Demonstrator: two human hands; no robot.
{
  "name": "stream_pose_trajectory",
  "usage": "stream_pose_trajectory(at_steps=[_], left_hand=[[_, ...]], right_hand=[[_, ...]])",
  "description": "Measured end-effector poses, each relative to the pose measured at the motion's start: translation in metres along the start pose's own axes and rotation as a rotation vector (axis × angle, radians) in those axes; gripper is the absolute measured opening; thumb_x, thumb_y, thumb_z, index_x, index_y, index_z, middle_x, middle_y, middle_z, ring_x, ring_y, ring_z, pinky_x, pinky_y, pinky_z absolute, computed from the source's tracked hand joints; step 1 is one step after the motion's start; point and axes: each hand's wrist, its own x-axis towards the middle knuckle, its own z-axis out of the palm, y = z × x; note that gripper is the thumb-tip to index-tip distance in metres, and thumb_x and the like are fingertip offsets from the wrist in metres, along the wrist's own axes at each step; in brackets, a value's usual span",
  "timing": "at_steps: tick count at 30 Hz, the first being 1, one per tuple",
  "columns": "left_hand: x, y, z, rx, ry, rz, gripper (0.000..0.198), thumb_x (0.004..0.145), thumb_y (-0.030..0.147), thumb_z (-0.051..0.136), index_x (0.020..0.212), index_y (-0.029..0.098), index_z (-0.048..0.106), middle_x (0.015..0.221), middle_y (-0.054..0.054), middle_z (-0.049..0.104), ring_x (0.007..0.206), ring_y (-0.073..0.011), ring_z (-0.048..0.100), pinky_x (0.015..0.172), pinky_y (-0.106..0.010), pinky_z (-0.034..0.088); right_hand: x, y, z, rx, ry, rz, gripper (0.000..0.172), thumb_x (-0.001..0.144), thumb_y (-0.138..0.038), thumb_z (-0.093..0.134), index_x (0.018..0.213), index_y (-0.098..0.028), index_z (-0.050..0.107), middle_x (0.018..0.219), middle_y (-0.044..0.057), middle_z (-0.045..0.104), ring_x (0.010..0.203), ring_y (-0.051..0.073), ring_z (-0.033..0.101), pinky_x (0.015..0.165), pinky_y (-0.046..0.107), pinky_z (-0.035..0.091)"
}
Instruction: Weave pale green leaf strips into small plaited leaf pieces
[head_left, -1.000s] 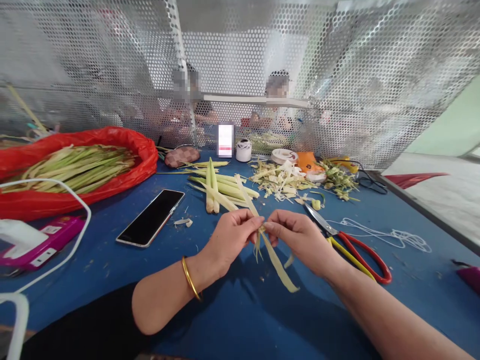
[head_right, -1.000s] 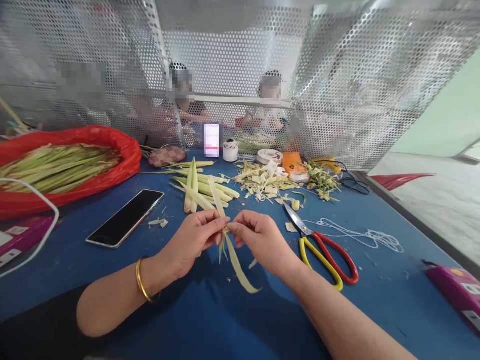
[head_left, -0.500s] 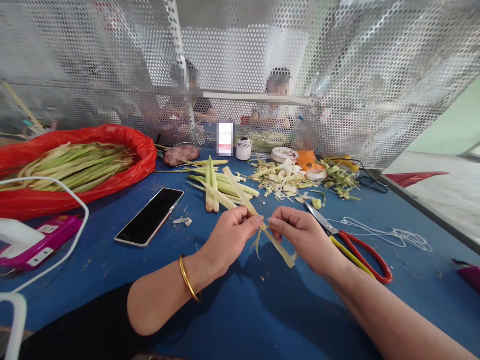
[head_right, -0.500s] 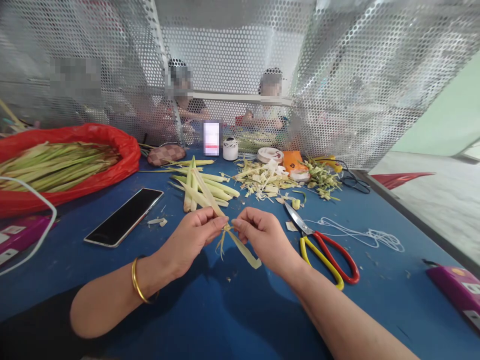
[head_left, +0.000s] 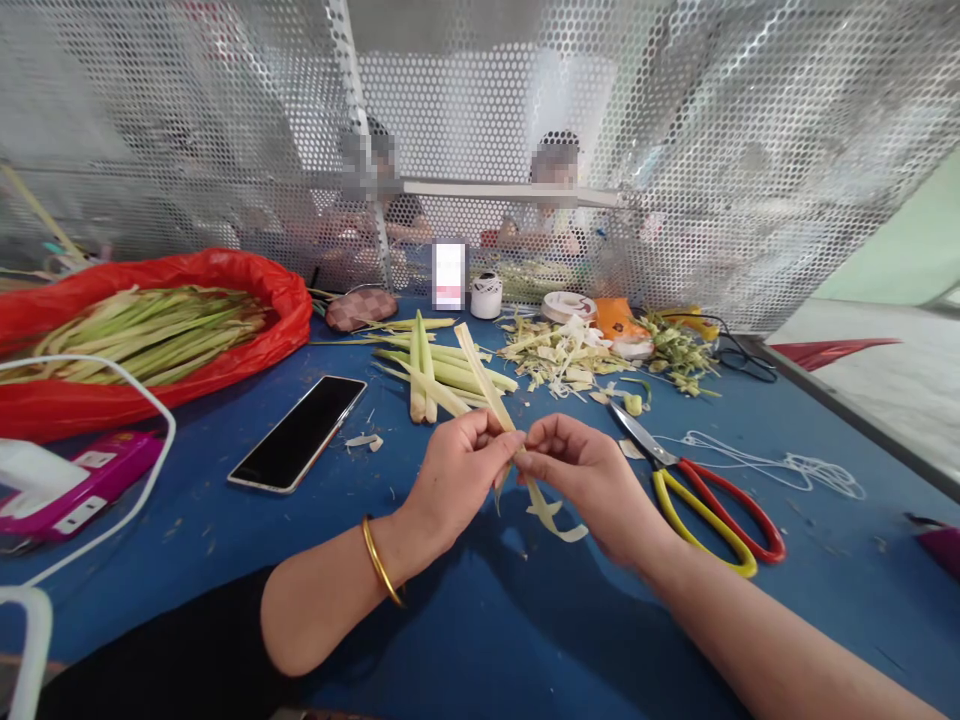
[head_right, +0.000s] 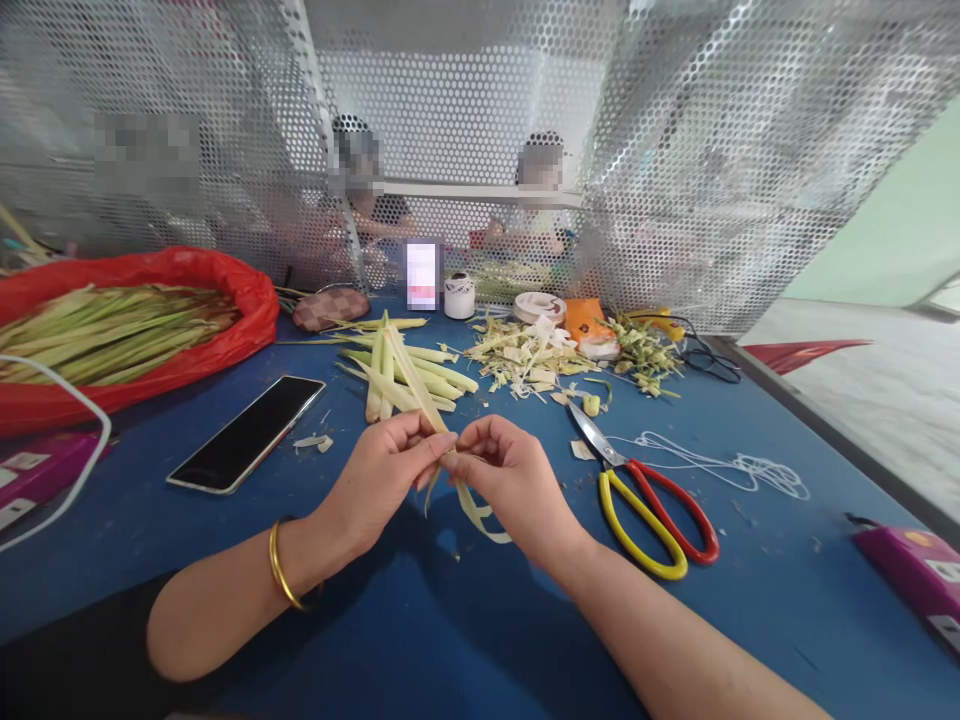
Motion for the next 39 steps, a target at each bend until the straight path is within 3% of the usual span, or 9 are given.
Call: stream_pose_trajectory(at_steps=[7,14,19,27,32,39], left_hand=[[-0.002,0.005,0.004,-0.062,-0.011,-0.020,0.018,0.082,0.028,0.059,0.071,0.019,0.049,0.041,0.009,0.043,0.041,-0.0063,0.038,0.043,-0.018,0.031],[-0.001,0.004,0.003,-0.036,-0.060,-0.046,0.015,0.082,0.026,0.059,0.074,0.018,0.050,0.043,0.007,0.050,0.038,-0.0059,0.035,0.037,-0.017,0.023],[0.000,0.006,0.001,-0.008,-0.062,-0.060,0.016,0.080,0.027,0.061,0.071,0.018,0.051,0.039,0.010,0.041,0.037,-0.0050,0.029,0.037,-0.018,0.020],[0.001,0.010,-0.001,-0.022,-0.074,-0.092,0.015,0.080,0.024,0.061,0.071,0.018,0.051,0.038,0.012,0.035,0.035,-0.0044,0.026,0.036,-0.018,0.017],[0.001,0.012,-0.003,-0.001,-0.022,-0.046,0.016,0.083,0.027,0.058,0.071,0.017,0.052,0.036,0.010,0.040,0.036,-0.0053,0.031,0.040,-0.018,0.022],[0.001,0.010,-0.002,-0.078,-0.016,-0.032,0.017,0.083,0.032,0.058,0.074,0.018,0.052,0.041,0.009,0.043,0.041,-0.0058,0.033,0.044,-0.018,0.024]], right_hand=[[-0.003,-0.006,0.004,0.082,-0.074,0.069,0.018,0.074,-0.032,0.070,0.075,-0.016,0.061,0.068,0.001,0.066,0.066,0.013,0.058,0.070,0.028,0.044],[-0.004,-0.008,0.004,0.007,-0.038,0.081,0.010,0.071,-0.027,0.064,0.070,-0.017,0.061,0.059,-0.001,0.063,0.059,0.012,0.055,0.061,0.026,0.040],[-0.002,-0.009,0.001,-0.065,-0.035,0.096,0.003,0.068,-0.020,0.059,0.069,-0.018,0.061,0.057,-0.001,0.065,0.055,0.012,0.056,0.059,0.027,0.041],[-0.001,-0.012,-0.002,-0.061,-0.060,0.072,0.005,0.066,-0.017,0.058,0.070,-0.017,0.060,0.060,-0.002,0.064,0.056,0.012,0.060,0.061,0.027,0.045],[-0.001,-0.014,-0.004,-0.035,-0.066,0.049,0.016,0.069,-0.025,0.069,0.081,-0.017,0.062,0.071,0.000,0.067,0.066,0.014,0.062,0.066,0.027,0.048],[-0.002,-0.014,-0.003,-0.021,-0.072,0.034,0.023,0.070,-0.033,0.072,0.083,-0.018,0.061,0.074,0.001,0.067,0.070,0.014,0.060,0.069,0.029,0.048]])
